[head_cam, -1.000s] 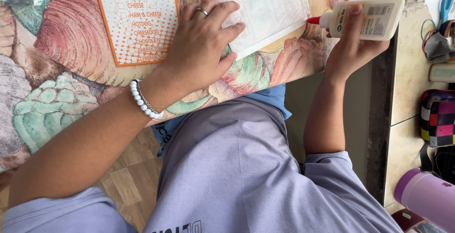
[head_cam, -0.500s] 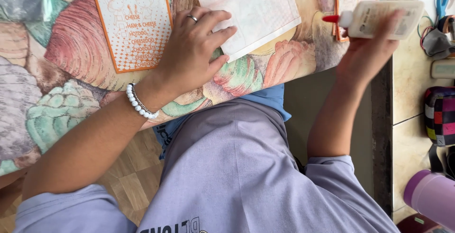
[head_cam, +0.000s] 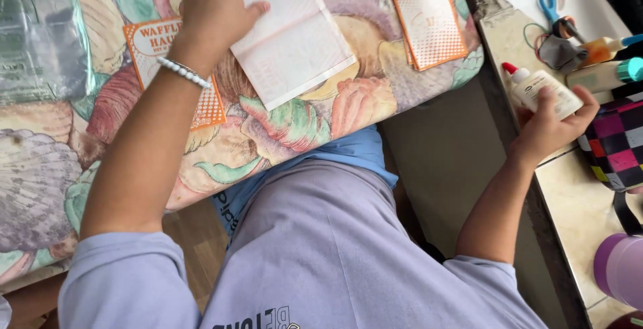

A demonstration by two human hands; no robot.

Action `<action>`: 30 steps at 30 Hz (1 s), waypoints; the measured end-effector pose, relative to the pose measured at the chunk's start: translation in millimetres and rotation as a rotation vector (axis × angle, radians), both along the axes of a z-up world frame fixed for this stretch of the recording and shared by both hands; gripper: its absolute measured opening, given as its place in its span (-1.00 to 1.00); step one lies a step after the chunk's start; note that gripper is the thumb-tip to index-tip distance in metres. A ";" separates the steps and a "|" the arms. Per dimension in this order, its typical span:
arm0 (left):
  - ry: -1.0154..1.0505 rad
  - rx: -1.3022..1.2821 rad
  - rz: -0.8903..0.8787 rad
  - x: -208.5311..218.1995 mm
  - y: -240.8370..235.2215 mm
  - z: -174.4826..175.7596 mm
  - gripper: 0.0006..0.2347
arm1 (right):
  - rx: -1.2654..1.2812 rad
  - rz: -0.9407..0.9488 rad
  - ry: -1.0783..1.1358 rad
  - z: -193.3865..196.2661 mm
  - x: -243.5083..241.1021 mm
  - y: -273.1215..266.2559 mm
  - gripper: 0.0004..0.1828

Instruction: The person assembles waffle haus menu cards by applying glue to the inside of a printed cover and pressing it onto a stack of menu pages, then folding and organizing them into stacks and using a red tape dispenser.

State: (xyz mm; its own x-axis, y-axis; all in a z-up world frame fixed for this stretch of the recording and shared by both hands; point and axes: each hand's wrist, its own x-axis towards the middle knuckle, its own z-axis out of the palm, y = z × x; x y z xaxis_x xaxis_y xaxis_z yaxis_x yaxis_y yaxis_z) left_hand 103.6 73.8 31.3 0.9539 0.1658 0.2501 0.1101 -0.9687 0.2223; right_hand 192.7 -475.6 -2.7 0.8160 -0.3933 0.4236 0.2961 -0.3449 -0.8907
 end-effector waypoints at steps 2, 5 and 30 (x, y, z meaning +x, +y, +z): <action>0.178 -0.084 0.016 0.6 -14.3 11.8 -0.44 | -0.274 -0.086 -0.148 -10.7 0.3 -5.0 -0.71; 0.318 0.013 0.075 3.3 -23.7 2.8 -0.32 | -0.627 -0.129 -0.118 -20.5 0.0 -13.7 -0.71; -0.063 0.163 -0.091 -59.5 -143.3 21.9 -0.55 | -0.679 -0.110 -0.336 -0.9 -11.2 14.6 -0.60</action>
State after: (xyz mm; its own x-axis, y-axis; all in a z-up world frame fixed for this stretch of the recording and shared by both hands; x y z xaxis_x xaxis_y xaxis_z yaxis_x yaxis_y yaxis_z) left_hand 44.1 -69.5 53.3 0.9448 0.0319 0.3261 0.0112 -0.9978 0.0651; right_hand 181.5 -460.9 -3.7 0.5717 -0.0292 0.8199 0.4464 -0.8274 -0.3408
